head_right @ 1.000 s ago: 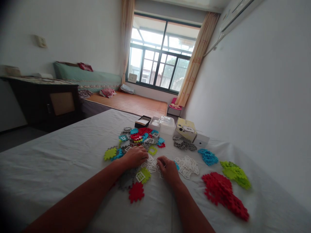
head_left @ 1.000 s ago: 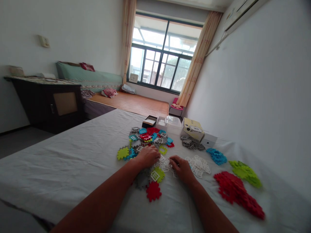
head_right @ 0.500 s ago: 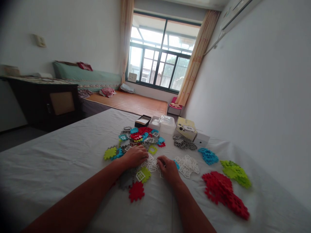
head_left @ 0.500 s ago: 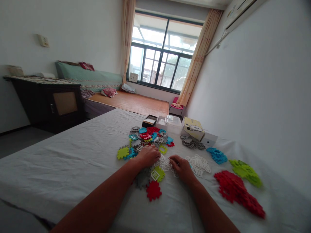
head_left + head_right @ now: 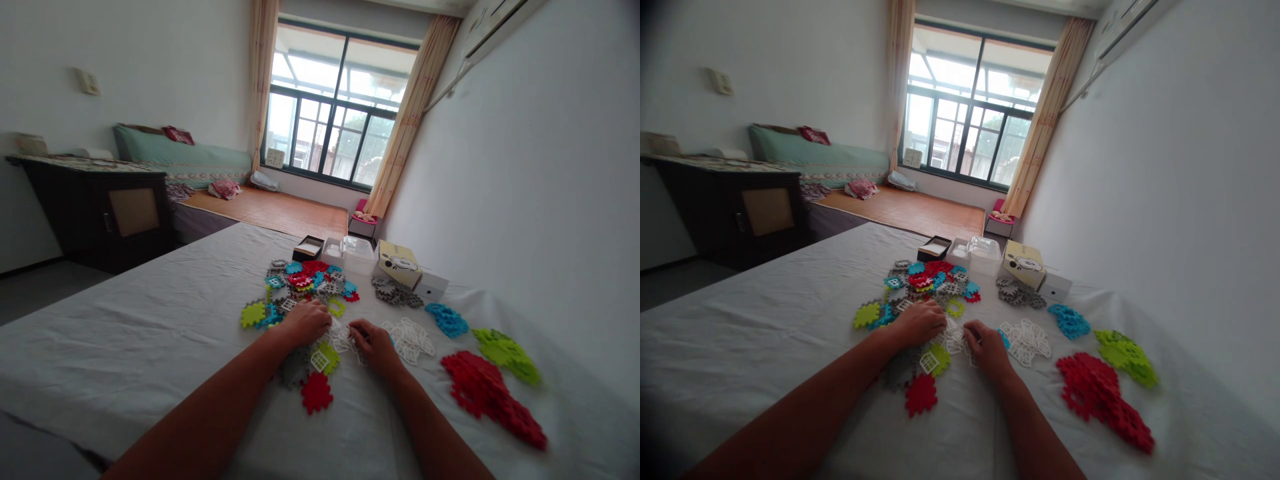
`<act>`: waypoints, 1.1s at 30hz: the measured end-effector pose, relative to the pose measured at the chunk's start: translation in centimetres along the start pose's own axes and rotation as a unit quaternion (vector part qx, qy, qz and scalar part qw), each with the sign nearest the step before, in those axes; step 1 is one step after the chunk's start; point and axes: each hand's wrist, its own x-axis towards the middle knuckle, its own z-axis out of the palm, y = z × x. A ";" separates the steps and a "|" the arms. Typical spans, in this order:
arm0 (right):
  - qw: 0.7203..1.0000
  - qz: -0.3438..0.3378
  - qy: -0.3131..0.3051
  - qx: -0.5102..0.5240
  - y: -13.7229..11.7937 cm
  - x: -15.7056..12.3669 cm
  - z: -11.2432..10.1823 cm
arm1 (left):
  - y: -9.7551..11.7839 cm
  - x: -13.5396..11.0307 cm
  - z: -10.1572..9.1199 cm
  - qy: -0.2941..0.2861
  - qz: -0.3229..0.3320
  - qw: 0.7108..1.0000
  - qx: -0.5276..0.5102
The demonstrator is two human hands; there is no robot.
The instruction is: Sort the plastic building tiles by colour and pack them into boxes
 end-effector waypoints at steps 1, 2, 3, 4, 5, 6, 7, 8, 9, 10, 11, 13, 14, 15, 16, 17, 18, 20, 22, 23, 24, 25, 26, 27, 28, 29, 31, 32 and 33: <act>1.000 0.000 0.000 0.000 0.1 0.0 0.0 | 0.0 0.0 0.0 0.000 0.001 1.000 0.000; 1.000 -0.001 0.001 -0.001 0.1 0.0 0.0 | 0.1 0.0 0.0 0.000 0.002 1.000 0.000; 1.000 -0.001 0.002 -0.001 0.2 0.0 0.0 | 0.1 0.0 -0.1 -0.001 0.002 1.000 -0.001; 1.000 -0.001 0.003 -0.002 0.2 0.0 0.0 | 0.2 0.0 -0.1 -0.002 0.002 1.000 -0.001; 1.000 -0.001 0.004 -0.002 0.1 0.0 0.0 | 0.2 0.0 -0.1 -0.003 0.002 1.000 -0.001; 1.000 -0.001 0.004 -0.002 0.1 0.0 0.0 | 0.3 0.0 -0.1 -0.005 0.002 1.000 -0.001; 1.000 0.000 0.003 -0.003 0.0 0.0 0.0 | 0.3 0.0 -0.1 -0.006 0.001 1.000 -0.001; 1.000 0.000 0.004 -0.003 -0.1 0.0 0.0 | 0.4 0.0 -0.1 -0.007 0.000 1.000 -0.001; 1.000 0.000 0.004 -0.004 -0.2 0.0 -0.1 | 0.4 0.0 -0.2 -0.008 0.001 1.000 -0.001; 1.000 -0.001 0.003 -0.004 -0.2 0.0 -0.1 | 0.5 0.0 -0.2 -0.008 0.000 1.000 -0.001; 1.000 -0.002 0.003 -0.004 -0.3 0.0 -0.1 | 0.5 0.0 -0.2 -0.009 0.000 1.000 -0.001; 1.000 -0.002 0.001 -0.005 -0.3 0.0 -0.1 | 0.6 -0.1 -0.2 -0.009 0.001 1.000 -0.001; 1.000 -0.002 0.001 -0.006 -0.2 0.0 -0.1 | 0.7 -0.1 -0.3 -0.009 0.001 1.000 0.000; 1.000 -0.002 0.000 -0.007 -0.2 0.0 -0.1 | 0.7 -0.1 -0.3 -0.008 0.002 1.000 0.000; 1.000 -0.001 0.000 -0.008 -0.2 0.0 -0.1 | 0.7 -0.1 -0.3 -0.009 0.004 1.000 0.001; 1.000 -0.001 0.000 -0.008 -0.2 0.0 -0.1 | 0.7 -0.1 -0.3 -0.009 0.007 1.000 0.001; 1.000 -0.001 0.000 -0.009 -0.2 0.0 -0.1 | 0.8 0.0 -0.3 -0.010 0.009 1.000 0.001; 1.000 -0.002 0.001 -0.009 -0.2 -0.1 -0.1 | 0.8 0.0 -0.3 -0.010 0.011 1.000 0.001; 1.000 -0.002 0.000 -0.010 -0.2 -0.1 -0.2 | 0.8 0.0 -0.3 -0.011 0.009 1.000 0.000; 1.000 -0.001 0.000 -0.010 -0.2 -0.1 -0.2 | 0.9 0.0 -0.3 -0.012 0.009 1.000 -0.001; 1.000 0.000 -0.002 -0.009 -0.2 -0.1 -0.2 | 0.9 0.0 -0.3 -0.013 0.010 1.000 -0.002; 1.000 0.000 -0.003 -0.009 -0.2 0.0 -0.2 | 0.9 0.0 -0.3 -0.014 0.012 1.000 -0.002; 1.000 0.000 -0.004 -0.008 -0.2 0.0 -0.2 | 0.9 0.0 -0.3 -0.013 0.014 1.000 -0.003; 1.000 0.000 -0.005 -0.007 -0.2 0.0 -0.2 | 0.8 0.0 -0.2 -0.012 0.016 1.000 -0.003; 1.000 0.001 -0.005 -0.007 -0.2 0.0 -0.2 | 0.8 0.0 -0.2 -0.011 0.016 1.000 -0.003; 1.000 0.001 -0.007 -0.007 -0.2 -0.1 -0.2 | 0.8 0.0 -0.1 -0.011 0.016 1.000 -0.002; 1.000 0.003 -0.010 -0.009 -0.2 -0.1 -0.3 | 0.8 0.1 0.0 -0.012 0.015 1.000 0.000; 1.000 0.003 -0.010 -0.010 -0.2 -0.1 -0.3 | 0.8 0.1 0.1 -0.014 0.016 1.000 0.001; 1.000 0.003 -0.011 -0.010 -0.3 -0.1 -0.3 | 0.8 0.1 0.1 -0.015 0.018 1.000 0.001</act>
